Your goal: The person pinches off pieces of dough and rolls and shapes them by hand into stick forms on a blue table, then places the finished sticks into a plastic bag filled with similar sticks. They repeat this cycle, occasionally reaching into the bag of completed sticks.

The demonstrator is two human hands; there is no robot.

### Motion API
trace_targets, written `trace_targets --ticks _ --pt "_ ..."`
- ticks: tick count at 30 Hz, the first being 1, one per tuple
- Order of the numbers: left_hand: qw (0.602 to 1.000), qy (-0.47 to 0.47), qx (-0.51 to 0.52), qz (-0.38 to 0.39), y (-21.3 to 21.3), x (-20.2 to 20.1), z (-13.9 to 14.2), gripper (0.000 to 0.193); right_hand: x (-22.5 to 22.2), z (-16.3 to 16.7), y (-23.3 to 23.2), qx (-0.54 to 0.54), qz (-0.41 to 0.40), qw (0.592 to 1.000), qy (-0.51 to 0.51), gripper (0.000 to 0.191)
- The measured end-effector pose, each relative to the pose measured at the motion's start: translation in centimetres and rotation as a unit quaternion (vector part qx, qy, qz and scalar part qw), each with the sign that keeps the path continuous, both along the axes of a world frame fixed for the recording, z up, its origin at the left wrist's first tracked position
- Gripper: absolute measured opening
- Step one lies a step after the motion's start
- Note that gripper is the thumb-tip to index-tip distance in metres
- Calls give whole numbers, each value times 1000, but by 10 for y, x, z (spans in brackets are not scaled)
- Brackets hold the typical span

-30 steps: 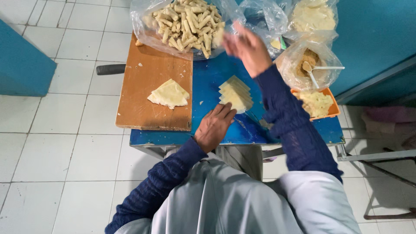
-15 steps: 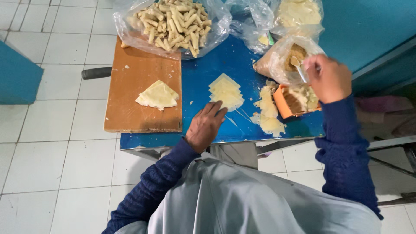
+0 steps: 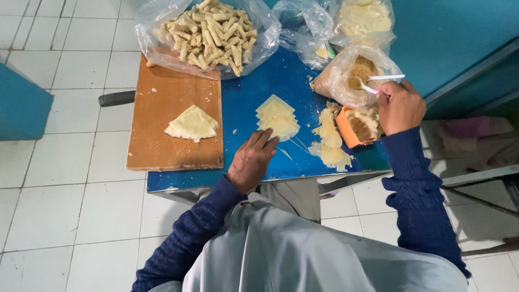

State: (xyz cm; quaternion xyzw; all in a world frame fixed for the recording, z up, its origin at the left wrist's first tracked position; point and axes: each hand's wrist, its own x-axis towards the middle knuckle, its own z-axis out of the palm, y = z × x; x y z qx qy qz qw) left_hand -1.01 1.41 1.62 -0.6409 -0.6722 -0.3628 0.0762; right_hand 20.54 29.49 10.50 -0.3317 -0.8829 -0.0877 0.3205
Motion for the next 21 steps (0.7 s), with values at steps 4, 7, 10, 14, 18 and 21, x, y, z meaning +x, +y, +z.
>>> trace_targets --ticks 4,7,10,14,18,21 --pt "1000 14 2 1 0 0 1 36 2 0 4 -162 21 986 36 11" --pt "1000 14 7 -3 -1 0 2 36 4 -2 11 -240 80 962 102 15" --pt "1000 -5 12 -6 -1 0 3 34 11 -2 19 -340 63 930 127 17" --pt "998 -67 6 -10 1 -1 3 30 22 -3 23 -416 84 881 210 16" --pt "991 -125 39 41 7 -2 2 29 34 -2 22 -440 90 862 233 17" --pt "985 -122 8 124 17 -5 -1 28 35 -7 14 -478 141 829 252 20"
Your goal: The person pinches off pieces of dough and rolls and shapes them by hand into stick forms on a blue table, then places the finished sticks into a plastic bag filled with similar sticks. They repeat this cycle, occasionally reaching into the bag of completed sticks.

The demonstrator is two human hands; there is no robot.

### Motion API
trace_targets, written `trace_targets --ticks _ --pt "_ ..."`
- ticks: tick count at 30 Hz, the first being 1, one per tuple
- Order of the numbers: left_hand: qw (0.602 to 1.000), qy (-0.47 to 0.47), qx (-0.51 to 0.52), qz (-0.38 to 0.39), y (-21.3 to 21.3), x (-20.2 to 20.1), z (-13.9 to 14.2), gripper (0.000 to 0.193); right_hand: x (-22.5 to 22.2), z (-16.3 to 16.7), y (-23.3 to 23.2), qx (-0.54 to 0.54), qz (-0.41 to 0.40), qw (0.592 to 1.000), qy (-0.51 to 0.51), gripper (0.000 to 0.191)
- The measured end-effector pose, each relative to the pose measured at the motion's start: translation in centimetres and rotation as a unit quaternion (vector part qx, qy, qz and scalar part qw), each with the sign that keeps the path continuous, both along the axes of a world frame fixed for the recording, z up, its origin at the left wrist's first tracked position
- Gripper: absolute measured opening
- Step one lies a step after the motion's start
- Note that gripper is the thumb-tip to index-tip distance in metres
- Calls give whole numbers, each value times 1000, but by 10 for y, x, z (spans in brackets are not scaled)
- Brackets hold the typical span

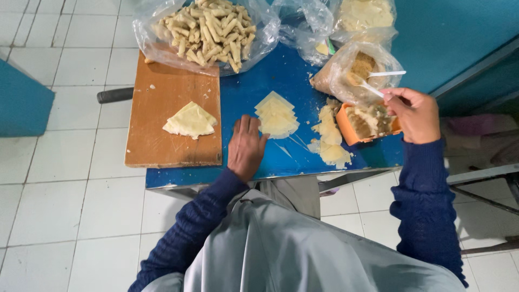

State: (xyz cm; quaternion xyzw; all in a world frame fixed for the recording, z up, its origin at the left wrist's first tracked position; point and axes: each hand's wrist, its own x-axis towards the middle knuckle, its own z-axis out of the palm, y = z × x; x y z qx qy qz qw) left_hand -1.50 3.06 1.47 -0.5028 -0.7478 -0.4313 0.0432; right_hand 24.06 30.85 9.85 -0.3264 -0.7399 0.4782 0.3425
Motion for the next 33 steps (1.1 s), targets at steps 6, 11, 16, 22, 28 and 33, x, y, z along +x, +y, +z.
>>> trace_targets --ticks 6,11,16,22,28,33 --pt "998 49 -25 30 9 -2 -6 30 -37 -41 -43 48 102 992 -58 20" --pt "998 48 -34 27 10 -2 -5 31 -70 -72 -86 71 161 983 -52 16" --pt "998 46 -38 22 12 -1 -9 25 -76 -67 -101 168 125 972 -104 14" --pt "997 44 -50 41 16 0 -15 10 -81 -52 -110 423 97 896 -94 9" --pt "998 53 3 26 15 0 -13 18 -79 -49 -107 549 99 827 -79 16" --pt "998 51 -9 40 16 0 -12 6 -63 -45 -101 543 55 833 -92 13"
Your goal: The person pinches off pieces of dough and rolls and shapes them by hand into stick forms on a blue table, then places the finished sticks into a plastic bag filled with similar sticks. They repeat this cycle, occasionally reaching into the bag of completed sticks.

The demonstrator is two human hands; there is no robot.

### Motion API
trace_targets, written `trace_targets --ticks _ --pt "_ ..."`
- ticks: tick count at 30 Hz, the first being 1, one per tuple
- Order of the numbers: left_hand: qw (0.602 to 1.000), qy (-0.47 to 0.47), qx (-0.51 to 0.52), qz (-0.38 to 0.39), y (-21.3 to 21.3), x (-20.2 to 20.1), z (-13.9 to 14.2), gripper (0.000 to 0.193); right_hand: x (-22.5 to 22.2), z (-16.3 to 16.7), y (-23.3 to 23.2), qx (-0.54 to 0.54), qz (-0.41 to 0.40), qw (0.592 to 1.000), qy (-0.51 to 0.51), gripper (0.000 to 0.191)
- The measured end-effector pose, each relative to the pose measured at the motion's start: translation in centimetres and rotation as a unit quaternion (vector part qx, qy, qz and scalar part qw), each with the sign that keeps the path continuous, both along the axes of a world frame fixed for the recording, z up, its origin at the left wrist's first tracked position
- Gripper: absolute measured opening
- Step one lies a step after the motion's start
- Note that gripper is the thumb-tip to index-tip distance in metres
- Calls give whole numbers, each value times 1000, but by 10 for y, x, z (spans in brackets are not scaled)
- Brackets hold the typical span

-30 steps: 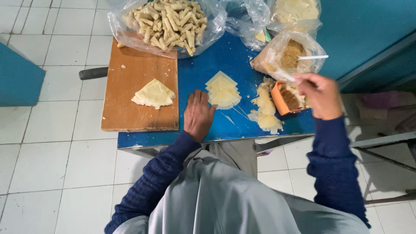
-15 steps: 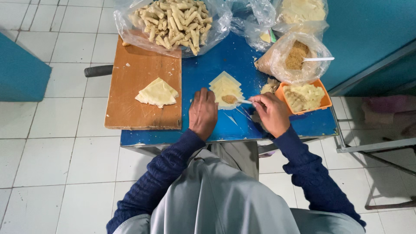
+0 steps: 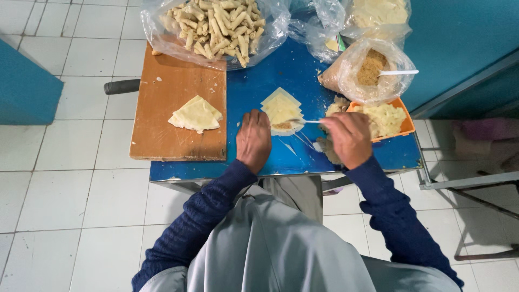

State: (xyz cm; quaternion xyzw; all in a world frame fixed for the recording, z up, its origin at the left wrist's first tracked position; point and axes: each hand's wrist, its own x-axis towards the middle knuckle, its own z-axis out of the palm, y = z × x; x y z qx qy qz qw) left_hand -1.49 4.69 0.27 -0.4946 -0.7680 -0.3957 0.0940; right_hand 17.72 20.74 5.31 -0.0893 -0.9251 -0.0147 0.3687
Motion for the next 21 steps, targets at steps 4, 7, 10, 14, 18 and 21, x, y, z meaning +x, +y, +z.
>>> trace_targets --ticks 4,7,10,14,18,21 --pt "1000 -1 8 -2 2 0 1 5 35 17 11 -23 -80 996 36 10" --pt "999 -8 29 -24 1 0 3 4 60 34 30 2 -173 984 46 10" --pt "998 -22 40 -39 1 1 8 5 47 42 54 18 -217 974 60 13" --pt "996 -57 48 -52 1 2 12 5 11 39 51 110 -205 970 72 27" --pt "993 -84 54 -66 -2 4 11 14 -25 -4 -9 -111 -80 990 28 24" --pt "989 -97 75 -83 -5 4 9 30 -38 -22 -30 -171 -51 984 -13 17"
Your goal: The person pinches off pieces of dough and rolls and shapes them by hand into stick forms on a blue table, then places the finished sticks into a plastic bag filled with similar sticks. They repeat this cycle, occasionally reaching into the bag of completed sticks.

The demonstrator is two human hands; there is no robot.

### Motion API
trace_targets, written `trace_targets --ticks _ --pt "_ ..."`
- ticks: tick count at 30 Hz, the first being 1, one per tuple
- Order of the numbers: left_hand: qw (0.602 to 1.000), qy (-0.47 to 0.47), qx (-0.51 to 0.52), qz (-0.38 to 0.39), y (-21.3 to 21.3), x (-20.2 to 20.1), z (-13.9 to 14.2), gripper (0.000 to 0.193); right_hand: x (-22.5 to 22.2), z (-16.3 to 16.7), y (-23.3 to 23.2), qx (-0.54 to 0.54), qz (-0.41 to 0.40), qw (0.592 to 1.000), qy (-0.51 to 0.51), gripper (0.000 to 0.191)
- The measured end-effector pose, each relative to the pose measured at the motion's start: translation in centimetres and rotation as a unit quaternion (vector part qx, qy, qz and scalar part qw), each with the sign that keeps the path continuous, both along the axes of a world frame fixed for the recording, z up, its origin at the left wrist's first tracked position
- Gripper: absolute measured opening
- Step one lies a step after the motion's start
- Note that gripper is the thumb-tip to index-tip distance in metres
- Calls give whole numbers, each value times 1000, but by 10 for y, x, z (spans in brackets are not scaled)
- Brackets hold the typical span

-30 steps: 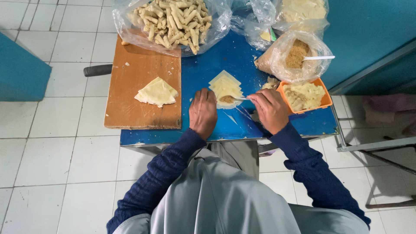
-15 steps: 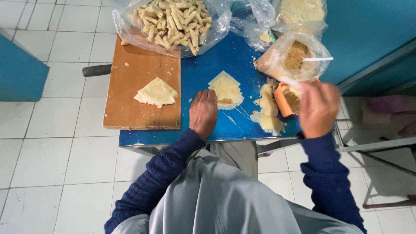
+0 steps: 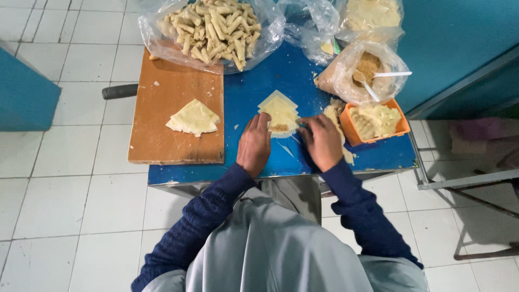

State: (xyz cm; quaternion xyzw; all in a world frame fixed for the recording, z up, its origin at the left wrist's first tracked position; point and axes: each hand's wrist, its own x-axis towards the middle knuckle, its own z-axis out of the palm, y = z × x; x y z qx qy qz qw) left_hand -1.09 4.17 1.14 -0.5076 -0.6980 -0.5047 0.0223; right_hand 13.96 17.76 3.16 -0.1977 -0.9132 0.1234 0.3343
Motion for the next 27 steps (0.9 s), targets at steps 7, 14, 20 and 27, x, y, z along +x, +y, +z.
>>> trace_targets --ticks 7,14,20,27 --pt "999 -21 -28 24 -1 1 5 30 -9 -6 -4 -49 -29 998 -22 13" --pt "999 2 8 34 2 1 9 22 -12 -8 -6 -121 25 992 13 19" --pt "999 -52 6 -3 14 -1 5 27 -13 -7 -6 -69 79 994 16 27" --pt "993 -94 -4 -76 11 -8 9 41 -14 -9 2 15 103 995 -9 15"
